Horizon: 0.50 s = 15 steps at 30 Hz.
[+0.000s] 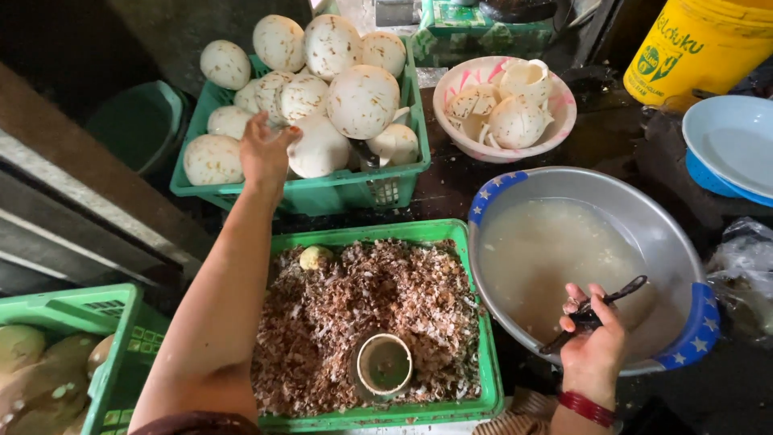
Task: Scraping the outer brown layer off large white spherical produce using a small knife.
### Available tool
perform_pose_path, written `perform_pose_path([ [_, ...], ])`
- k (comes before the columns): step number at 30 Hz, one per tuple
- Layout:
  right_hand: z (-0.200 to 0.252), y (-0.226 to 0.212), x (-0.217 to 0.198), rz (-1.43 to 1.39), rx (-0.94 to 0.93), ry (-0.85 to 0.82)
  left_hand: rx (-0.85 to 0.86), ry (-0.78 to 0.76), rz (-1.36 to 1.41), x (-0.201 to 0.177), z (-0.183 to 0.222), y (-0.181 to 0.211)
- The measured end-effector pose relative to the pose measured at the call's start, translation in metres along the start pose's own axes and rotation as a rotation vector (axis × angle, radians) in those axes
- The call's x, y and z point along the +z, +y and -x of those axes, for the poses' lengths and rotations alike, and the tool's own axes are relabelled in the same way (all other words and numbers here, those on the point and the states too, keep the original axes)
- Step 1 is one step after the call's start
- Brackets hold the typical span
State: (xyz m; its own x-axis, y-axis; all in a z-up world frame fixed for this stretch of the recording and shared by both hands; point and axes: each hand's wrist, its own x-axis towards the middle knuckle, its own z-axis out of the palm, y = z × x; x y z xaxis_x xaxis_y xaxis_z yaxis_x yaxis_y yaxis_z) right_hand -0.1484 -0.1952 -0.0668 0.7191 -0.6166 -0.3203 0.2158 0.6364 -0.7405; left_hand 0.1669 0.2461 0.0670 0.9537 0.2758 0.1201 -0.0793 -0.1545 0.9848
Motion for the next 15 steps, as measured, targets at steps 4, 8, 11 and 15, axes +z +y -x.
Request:
perform_pose_path([
  [4, -0.003, 0.003, 0.000, 0.040, -0.010, 0.039, 0.319, 0.064, -0.565, 0.025, -0.045, -0.004],
  [8, -0.023, 0.014, -0.022, 0.070, 0.008, 0.038, 0.327, -0.017, -0.753, 0.050, -0.108, -0.019],
  [11, -0.028, 0.017, -0.028, 0.097, 0.028, 0.038, 0.085, -0.142, -0.979, 0.066, -0.129, -0.013],
  [15, -0.034, 0.016, -0.031, 0.130, 0.065, 0.015, 0.000, -0.162, -1.053, 0.088, -0.161, -0.031],
])
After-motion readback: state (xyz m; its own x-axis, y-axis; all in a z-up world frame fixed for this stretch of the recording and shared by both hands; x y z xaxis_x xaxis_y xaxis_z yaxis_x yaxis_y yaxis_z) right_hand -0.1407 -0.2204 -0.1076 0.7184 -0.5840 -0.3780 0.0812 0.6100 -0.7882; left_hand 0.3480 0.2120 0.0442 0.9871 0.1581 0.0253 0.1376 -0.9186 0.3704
